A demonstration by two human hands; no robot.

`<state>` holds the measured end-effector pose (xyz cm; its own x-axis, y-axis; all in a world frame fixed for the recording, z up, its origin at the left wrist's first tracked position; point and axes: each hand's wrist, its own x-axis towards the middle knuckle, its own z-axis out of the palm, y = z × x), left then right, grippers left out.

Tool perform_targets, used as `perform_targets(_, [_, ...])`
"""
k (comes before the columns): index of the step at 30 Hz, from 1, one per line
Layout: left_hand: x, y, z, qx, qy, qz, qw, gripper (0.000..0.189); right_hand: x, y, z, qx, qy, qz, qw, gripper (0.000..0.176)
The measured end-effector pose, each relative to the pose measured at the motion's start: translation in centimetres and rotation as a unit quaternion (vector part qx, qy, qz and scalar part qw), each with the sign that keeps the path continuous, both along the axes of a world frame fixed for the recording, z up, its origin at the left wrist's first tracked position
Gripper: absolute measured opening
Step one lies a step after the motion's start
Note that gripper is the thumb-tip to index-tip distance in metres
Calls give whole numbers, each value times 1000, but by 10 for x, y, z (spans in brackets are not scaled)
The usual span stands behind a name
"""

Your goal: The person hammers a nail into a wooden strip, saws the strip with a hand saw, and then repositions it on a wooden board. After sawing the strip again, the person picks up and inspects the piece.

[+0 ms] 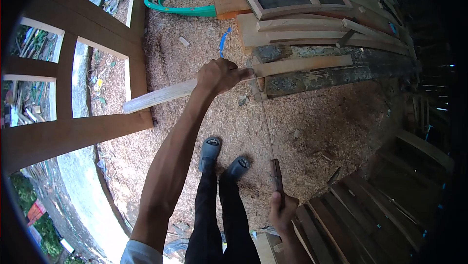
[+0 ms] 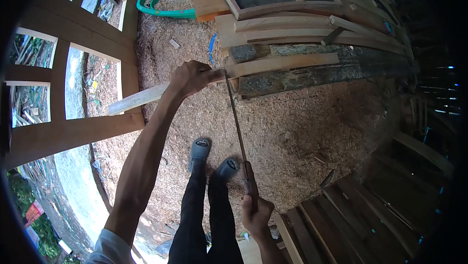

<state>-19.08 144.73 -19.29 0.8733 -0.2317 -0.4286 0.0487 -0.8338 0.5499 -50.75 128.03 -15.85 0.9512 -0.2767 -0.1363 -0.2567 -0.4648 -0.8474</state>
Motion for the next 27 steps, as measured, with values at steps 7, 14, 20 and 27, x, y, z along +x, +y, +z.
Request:
perform_targets(7, [-4,-4,1,14,-20,0,1000,55,130,22,-8,54,-17,-13,998,56])
perform_targets(14, [1,-3,2,30,-9,-17,999,57,-1,-1,16,-37,-35,1,999,45])
perform_targets(20, [1,-3,4,25,14,-7,1000,58,-31,-19,-23,20,88,9,996,48])
perform_targets(27, [-3,-2,3,1,20,-1,1000,58,-19,-14,-15,86,22,-34,995,50])
